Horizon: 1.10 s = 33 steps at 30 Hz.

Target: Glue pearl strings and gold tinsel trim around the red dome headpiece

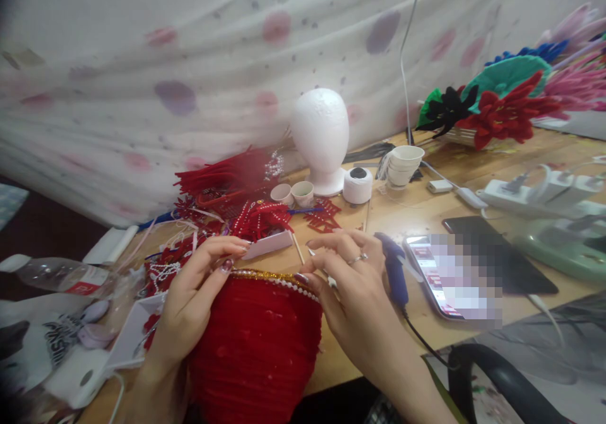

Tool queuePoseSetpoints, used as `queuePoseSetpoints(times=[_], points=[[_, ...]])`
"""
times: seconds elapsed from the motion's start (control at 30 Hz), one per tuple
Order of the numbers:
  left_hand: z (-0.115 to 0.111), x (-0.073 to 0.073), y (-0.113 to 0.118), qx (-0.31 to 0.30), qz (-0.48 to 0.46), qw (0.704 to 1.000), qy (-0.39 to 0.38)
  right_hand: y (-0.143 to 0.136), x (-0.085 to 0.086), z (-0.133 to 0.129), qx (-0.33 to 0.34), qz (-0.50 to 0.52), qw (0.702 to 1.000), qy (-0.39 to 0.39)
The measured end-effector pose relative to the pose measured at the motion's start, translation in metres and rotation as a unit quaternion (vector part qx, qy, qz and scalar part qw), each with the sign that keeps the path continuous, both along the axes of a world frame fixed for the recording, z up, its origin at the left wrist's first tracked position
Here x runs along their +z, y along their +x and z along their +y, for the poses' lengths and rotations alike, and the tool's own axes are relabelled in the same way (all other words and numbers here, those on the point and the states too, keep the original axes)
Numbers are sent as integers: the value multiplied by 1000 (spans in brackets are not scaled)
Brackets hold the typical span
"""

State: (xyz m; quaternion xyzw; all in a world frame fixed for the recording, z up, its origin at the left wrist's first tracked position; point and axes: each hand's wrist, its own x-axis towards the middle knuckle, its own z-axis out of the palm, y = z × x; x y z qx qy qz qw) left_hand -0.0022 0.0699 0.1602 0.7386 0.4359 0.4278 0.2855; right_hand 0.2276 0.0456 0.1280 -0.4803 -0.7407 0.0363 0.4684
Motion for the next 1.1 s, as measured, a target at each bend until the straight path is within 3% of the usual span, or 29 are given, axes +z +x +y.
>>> queuePoseSetpoints(times=[0.23,0.67,1.1], points=[[2,0,0,1,78,997,-2,-3,-8,-14,-26,-16,999,21],[3,-1,0,20,108,994,-25,-12,-13,-27,-43,-8,998,35],[0,-1,-1,6,64,996,-55,-14,-19,-31,-45,30,998,-14]])
